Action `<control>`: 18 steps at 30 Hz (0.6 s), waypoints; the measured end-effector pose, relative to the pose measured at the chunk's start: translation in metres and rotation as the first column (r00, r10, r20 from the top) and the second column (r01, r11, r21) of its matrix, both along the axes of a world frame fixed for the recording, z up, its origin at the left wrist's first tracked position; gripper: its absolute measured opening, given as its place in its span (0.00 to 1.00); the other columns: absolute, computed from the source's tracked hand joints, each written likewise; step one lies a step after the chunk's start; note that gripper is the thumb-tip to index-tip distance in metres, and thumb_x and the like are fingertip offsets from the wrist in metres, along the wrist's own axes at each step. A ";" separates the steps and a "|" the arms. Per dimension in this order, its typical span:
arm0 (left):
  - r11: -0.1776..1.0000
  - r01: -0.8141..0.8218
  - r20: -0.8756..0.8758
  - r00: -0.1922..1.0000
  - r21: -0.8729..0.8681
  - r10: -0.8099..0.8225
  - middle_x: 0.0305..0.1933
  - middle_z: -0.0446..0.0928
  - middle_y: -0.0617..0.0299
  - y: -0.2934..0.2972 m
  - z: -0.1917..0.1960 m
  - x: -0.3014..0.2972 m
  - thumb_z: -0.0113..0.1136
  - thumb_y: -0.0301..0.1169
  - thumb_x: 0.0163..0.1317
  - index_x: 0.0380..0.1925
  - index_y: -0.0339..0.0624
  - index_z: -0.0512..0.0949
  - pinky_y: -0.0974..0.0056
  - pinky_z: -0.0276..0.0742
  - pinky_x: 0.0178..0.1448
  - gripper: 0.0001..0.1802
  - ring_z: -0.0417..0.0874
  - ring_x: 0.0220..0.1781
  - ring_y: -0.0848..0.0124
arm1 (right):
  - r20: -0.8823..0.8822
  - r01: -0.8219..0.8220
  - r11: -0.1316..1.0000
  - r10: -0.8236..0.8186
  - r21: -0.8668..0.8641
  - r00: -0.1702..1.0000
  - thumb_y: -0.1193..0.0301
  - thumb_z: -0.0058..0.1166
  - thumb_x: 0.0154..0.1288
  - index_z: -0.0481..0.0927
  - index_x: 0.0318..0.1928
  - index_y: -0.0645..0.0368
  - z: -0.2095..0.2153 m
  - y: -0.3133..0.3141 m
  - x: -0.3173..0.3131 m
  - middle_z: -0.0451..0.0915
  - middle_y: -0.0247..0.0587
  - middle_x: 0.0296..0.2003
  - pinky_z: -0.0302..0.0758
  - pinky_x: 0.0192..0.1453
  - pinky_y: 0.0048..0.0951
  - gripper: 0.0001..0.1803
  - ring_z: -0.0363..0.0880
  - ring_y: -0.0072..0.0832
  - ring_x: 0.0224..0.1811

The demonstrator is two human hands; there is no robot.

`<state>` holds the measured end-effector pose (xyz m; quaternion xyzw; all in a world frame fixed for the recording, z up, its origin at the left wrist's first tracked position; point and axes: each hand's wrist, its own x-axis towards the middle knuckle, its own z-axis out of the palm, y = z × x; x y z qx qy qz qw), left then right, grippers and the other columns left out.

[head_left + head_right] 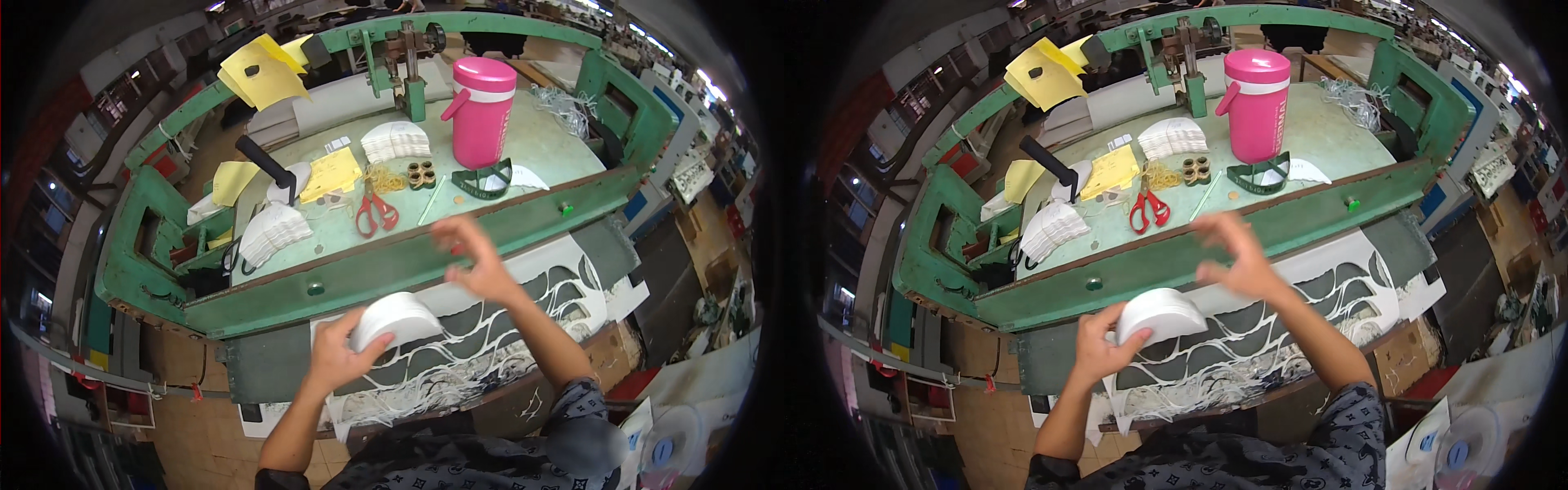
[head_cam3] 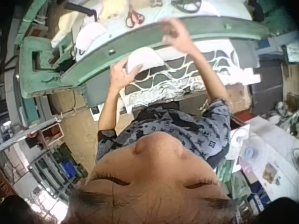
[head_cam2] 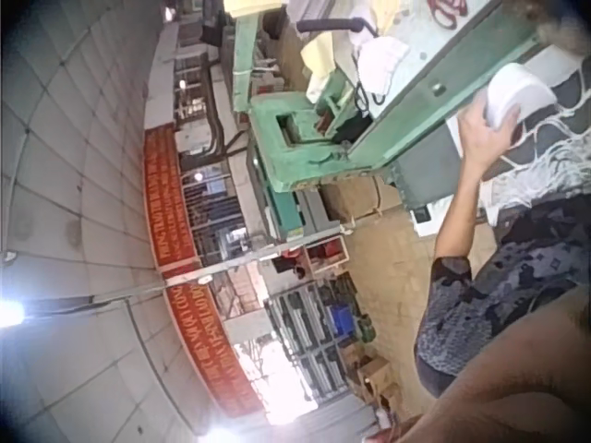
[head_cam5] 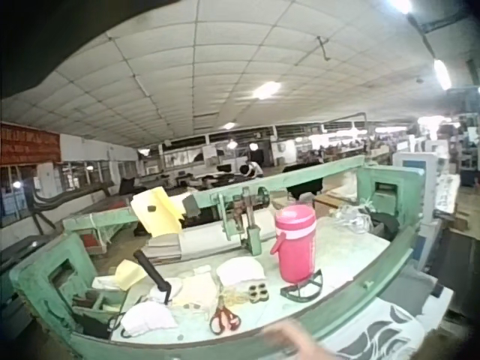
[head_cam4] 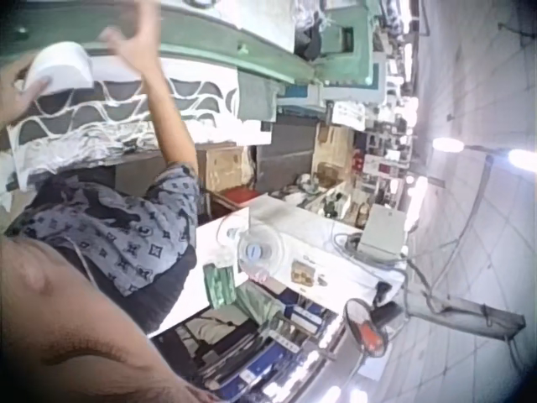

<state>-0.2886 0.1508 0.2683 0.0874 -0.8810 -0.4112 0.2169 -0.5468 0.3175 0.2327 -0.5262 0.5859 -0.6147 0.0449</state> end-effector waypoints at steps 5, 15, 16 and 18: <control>0.998 -0.049 0.042 0.998 -0.050 0.052 0.38 0.89 0.52 -0.005 0.030 -0.067 0.76 0.31 0.61 0.48 0.32 0.86 0.63 0.84 0.47 0.18 0.91 0.39 0.66 | -0.488 0.821 0.570 -0.727 -0.036 0.483 0.47 0.82 0.46 0.83 0.47 0.57 -0.028 0.022 -0.123 0.75 0.63 0.63 0.59 0.75 0.68 0.35 0.73 0.58 0.67; 0.990 -0.140 -0.126 0.982 0.014 0.141 0.42 0.82 0.56 0.001 -0.015 -0.237 0.75 0.36 0.65 0.53 0.33 0.84 0.63 0.77 0.52 0.21 0.81 0.43 0.67 | -0.330 0.715 0.666 -0.640 0.213 0.694 0.55 0.86 0.42 0.81 0.34 0.56 -0.044 0.088 -0.240 0.83 0.57 0.60 0.45 0.79 0.78 0.27 0.77 0.53 0.69; 0.982 -0.123 -0.106 0.985 0.144 0.139 0.42 0.83 0.56 0.007 -0.017 -0.249 0.74 0.37 0.66 0.52 0.33 0.83 0.64 0.77 0.49 0.21 0.81 0.43 0.69 | -0.298 0.687 0.680 -0.620 0.258 0.726 0.56 0.86 0.42 0.81 0.34 0.55 -0.040 0.090 -0.245 0.84 0.57 0.59 0.46 0.79 0.78 0.27 0.77 0.53 0.69; 0.913 -0.089 -0.077 0.989 0.398 0.129 0.43 0.85 0.56 0.020 -0.017 -0.276 0.74 0.38 0.68 0.51 0.32 0.83 0.66 0.76 0.45 0.21 0.83 0.41 0.72 | -0.234 0.625 0.702 -0.581 0.341 0.780 0.56 0.85 0.43 0.81 0.35 0.55 -0.030 0.094 -0.254 0.84 0.55 0.57 0.47 0.79 0.77 0.27 0.76 0.54 0.69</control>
